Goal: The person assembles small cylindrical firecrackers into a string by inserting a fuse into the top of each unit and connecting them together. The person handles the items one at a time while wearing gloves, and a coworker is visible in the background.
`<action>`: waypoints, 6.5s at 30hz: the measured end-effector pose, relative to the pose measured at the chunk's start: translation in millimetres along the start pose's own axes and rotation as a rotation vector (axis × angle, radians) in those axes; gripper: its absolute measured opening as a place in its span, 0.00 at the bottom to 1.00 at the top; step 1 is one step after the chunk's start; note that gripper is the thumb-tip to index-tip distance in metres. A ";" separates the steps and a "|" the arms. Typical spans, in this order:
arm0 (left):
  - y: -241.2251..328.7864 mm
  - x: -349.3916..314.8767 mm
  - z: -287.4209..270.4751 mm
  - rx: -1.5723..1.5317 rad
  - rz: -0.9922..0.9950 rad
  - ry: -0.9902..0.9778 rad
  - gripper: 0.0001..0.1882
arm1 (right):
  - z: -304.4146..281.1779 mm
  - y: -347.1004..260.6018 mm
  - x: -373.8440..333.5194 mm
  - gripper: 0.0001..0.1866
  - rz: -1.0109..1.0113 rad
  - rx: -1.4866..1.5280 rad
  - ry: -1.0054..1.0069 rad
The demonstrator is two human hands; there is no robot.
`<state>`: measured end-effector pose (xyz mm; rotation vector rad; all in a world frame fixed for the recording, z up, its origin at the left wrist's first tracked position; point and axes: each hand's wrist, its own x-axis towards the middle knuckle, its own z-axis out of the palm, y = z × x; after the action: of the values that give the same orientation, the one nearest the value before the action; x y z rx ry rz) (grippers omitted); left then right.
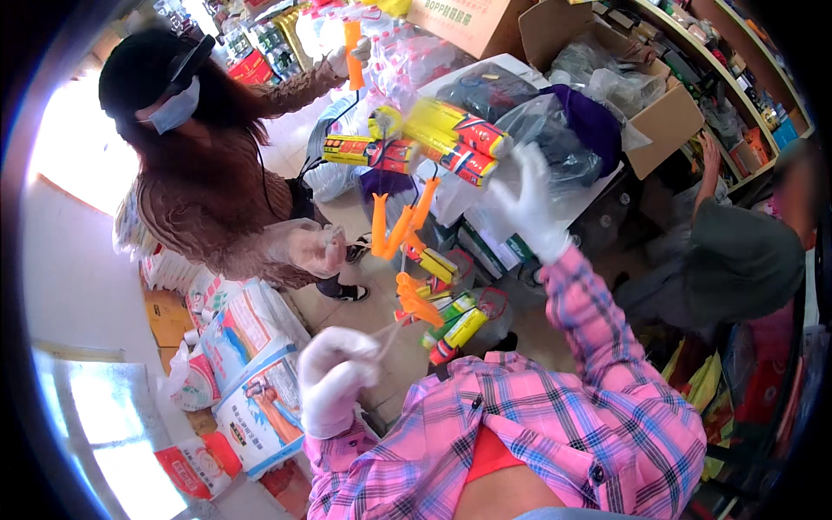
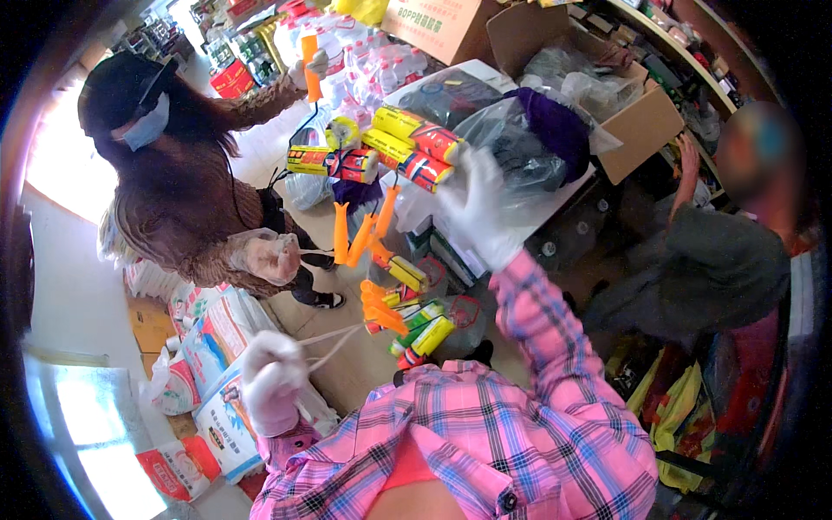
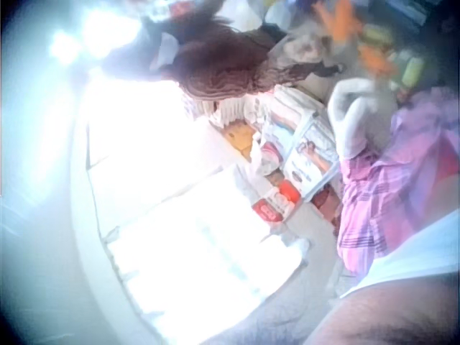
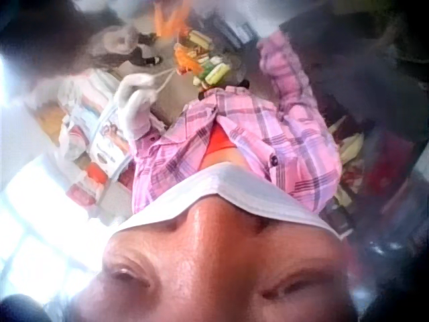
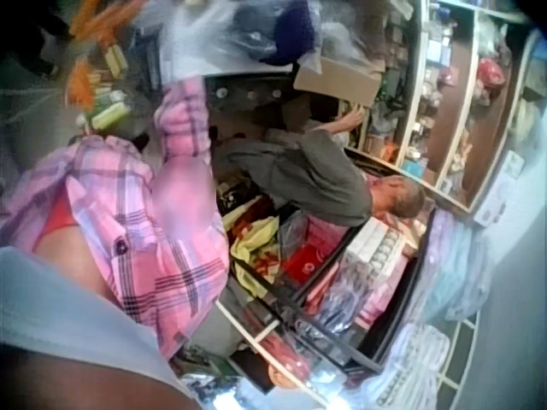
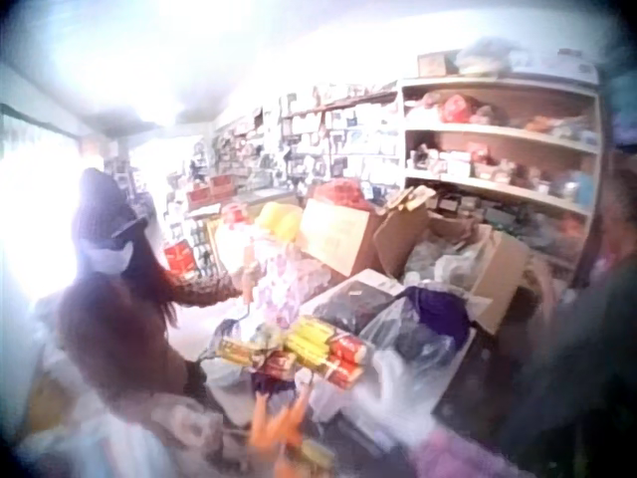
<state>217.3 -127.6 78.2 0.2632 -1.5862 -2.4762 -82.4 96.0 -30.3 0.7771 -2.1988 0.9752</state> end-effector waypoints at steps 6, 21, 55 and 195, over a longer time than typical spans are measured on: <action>32.3 -38.1 -30.6 -0.329 0.635 0.003 0.06 | 88.3 115.5 -7.6 0.53 0.291 0.078 -0.223; 45.8 -35.2 -28.5 0.066 0.516 0.104 0.05 | 142.0 25.5 -217.4 0.15 0.491 0.422 -1.152; -20.6 -52.5 -18.0 0.088 0.186 0.339 0.12 | 59.7 2.9 -160.9 0.36 0.407 0.904 -0.591; -218.9 200.0 199.5 0.359 -0.266 -0.541 0.13 | -143.9 94.9 -61.7 0.14 0.982 1.227 -0.089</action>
<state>-39.5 86.4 -48.2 -0.1834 -2.3556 -2.5803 -68.7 278.5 -36.9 0.0762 -1.8165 2.9092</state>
